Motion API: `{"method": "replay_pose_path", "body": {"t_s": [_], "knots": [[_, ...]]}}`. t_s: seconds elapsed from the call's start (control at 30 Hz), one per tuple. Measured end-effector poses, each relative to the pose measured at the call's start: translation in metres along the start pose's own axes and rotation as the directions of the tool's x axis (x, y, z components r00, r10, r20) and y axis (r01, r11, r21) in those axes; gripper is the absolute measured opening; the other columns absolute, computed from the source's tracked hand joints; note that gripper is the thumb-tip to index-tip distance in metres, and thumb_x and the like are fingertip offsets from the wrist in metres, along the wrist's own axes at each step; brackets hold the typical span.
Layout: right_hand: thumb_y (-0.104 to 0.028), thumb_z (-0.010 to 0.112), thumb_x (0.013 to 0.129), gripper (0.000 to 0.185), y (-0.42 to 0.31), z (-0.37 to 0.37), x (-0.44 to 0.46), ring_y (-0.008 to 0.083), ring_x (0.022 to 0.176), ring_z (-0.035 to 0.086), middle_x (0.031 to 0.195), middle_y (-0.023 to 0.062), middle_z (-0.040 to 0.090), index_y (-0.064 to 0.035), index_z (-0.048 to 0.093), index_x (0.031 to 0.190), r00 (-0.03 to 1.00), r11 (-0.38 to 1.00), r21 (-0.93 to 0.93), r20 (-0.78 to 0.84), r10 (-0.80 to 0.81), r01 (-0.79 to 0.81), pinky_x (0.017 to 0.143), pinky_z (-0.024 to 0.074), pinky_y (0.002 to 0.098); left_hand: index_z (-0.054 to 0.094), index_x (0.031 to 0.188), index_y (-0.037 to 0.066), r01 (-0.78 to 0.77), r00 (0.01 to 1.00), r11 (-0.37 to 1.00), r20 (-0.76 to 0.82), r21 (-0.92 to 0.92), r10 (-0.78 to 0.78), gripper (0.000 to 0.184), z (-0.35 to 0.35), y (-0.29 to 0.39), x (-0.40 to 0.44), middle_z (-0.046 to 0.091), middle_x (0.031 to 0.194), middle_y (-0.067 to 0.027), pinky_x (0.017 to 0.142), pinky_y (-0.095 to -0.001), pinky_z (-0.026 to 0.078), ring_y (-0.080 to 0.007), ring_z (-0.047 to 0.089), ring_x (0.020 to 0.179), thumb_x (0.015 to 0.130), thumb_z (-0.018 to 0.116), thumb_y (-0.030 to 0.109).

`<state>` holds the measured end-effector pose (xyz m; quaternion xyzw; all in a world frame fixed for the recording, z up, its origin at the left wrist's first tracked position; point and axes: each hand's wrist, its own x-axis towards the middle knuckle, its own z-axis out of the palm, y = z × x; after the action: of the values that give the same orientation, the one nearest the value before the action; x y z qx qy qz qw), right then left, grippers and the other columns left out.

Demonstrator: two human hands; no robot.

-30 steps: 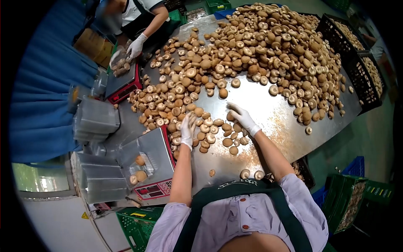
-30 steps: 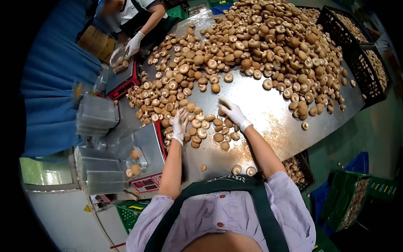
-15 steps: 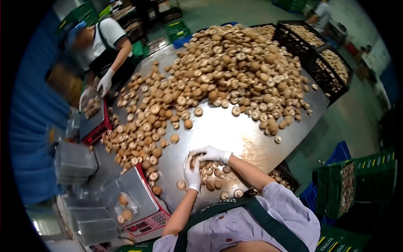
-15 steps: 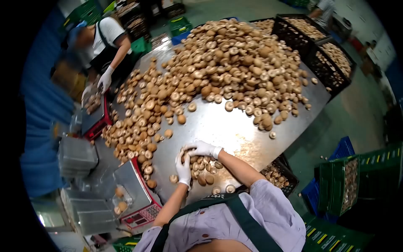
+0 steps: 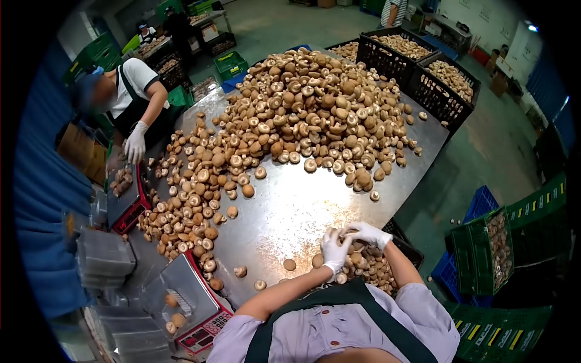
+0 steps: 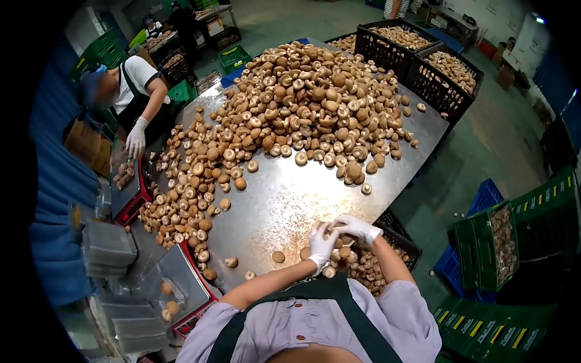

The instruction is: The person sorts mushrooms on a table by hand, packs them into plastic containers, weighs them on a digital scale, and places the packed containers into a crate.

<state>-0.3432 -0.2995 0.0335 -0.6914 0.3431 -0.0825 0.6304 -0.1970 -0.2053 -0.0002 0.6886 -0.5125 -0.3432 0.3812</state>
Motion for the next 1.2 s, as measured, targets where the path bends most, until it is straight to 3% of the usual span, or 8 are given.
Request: {"method": "replay_pose_path", "body": {"t_s": [0.33,0.47,0.6,0.73,0.87,0.97,1.0,1.2], "knots": [[-0.019,0.059,0.087,0.023,0.024,-0.029,-0.124,0.0133,0.090,0.058,0.094,0.0055,0.067,0.0024,0.065,0.094,0.866,0.989,0.147,-0.490,0.099,-0.030,0.084,0.0452,0.0283,0.057,0.120,0.007,0.356,0.806,0.818,0.591,-0.452,-0.024,0.037,-0.070,0.069,-0.010,0.055,0.118,-0.0082,0.094,-0.0298,0.041,-0.0191,0.054,0.104,0.087,0.062,0.022],[-0.024,0.060,0.088,0.032,-0.003,-0.018,-0.117,0.0173,0.100,0.059,0.108,0.0107,0.066,0.0045,0.064,0.102,0.837,0.980,0.192,-0.528,0.142,-0.046,0.093,0.0430,0.0298,0.059,0.116,0.007,-0.081,0.988,0.984,-0.141,-0.161,0.058,0.036,-0.143,-0.007,-0.002,0.049,0.130,-0.0149,0.102,-0.0373,0.035,-0.0278,0.046,0.120,0.084,0.063,0.022],[-0.016,0.060,0.088,0.027,-0.024,0.019,-0.061,0.0114,0.085,0.060,0.101,0.0068,0.066,0.0015,0.063,0.108,0.865,0.977,0.150,-0.498,-0.059,0.153,0.076,0.0504,0.0254,0.056,0.120,0.005,0.209,0.890,0.876,-0.456,0.435,0.015,0.048,-0.223,-0.062,-0.043,0.040,0.136,-0.0220,0.105,-0.0432,0.030,-0.0371,0.037,0.126,0.080,0.067,0.030],[-0.018,0.060,0.087,0.031,-0.060,0.073,0.006,0.0159,0.097,0.062,0.108,0.0099,0.066,-0.0002,0.061,0.113,0.947,0.963,0.229,-0.316,-0.064,0.142,0.083,0.0503,0.0280,0.046,0.129,0.002,0.419,0.863,0.793,-0.465,0.443,-0.196,0.066,-0.233,-0.091,-0.100,0.033,0.140,-0.0235,0.107,-0.0474,0.025,-0.0408,0.031,0.129,0.079,0.065,0.039],[-0.028,0.062,0.085,0.037,-0.042,0.126,0.059,0.0223,0.098,0.063,0.111,0.0134,0.064,-0.0072,0.061,0.115,0.897,0.889,-0.314,-0.183,-0.402,0.335,0.088,0.0480,0.0323,0.040,0.133,0.002,0.032,0.923,0.969,-0.378,0.245,0.065,0.069,-0.208,-0.109,-0.129,0.039,0.136,-0.0221,0.098,-0.0408,0.039,-0.0348,0.046,0.115,0.074,0.071,0.022],[-0.033,0.065,0.081,0.042,-0.066,0.139,0.056,0.0242,0.091,0.063,0.104,0.0118,0.066,-0.0089,0.061,0.115,0.991,0.999,0.036,0.134,0.019,-0.025,0.083,0.0496,0.0368,0.043,0.132,0.004,-0.183,0.976,0.960,-0.076,0.210,0.203,0.074,-0.189,-0.105,-0.141,0.039,0.135,-0.0205,0.084,-0.0381,0.049,-0.0342,0.054,0.104,0.069,0.077,0.023],[-0.041,0.068,0.077,0.049,-0.063,0.143,0.058,0.0287,0.089,0.062,0.099,0.0141,0.064,-0.0109,0.061,0.115,0.976,0.865,-0.454,0.141,-0.168,0.215,0.081,0.0490,0.0378,0.044,0.132,0.005,-0.302,0.953,0.928,0.037,0.217,0.302,0.076,-0.189,-0.109,-0.138,0.039,0.135,-0.0199,0.080,-0.0371,0.051,-0.0344,0.055,0.103,0.068,0.078,0.025],[-0.041,0.071,0.070,0.051,-0.045,0.138,0.030,0.0315,0.085,0.059,0.088,0.0142,0.061,-0.0128,0.061,0.112,0.944,0.724,-0.621,0.084,-0.321,0.301,0.075,0.0481,0.0392,0.045,0.133,0.010,-0.512,0.839,0.839,0.316,0.182,0.443,0.072,-0.167,-0.099,-0.094,0.036,0.136,-0.0235,0.105,-0.0503,0.029,-0.0421,0.037,0.125,0.071,0.074,0.032]]}}
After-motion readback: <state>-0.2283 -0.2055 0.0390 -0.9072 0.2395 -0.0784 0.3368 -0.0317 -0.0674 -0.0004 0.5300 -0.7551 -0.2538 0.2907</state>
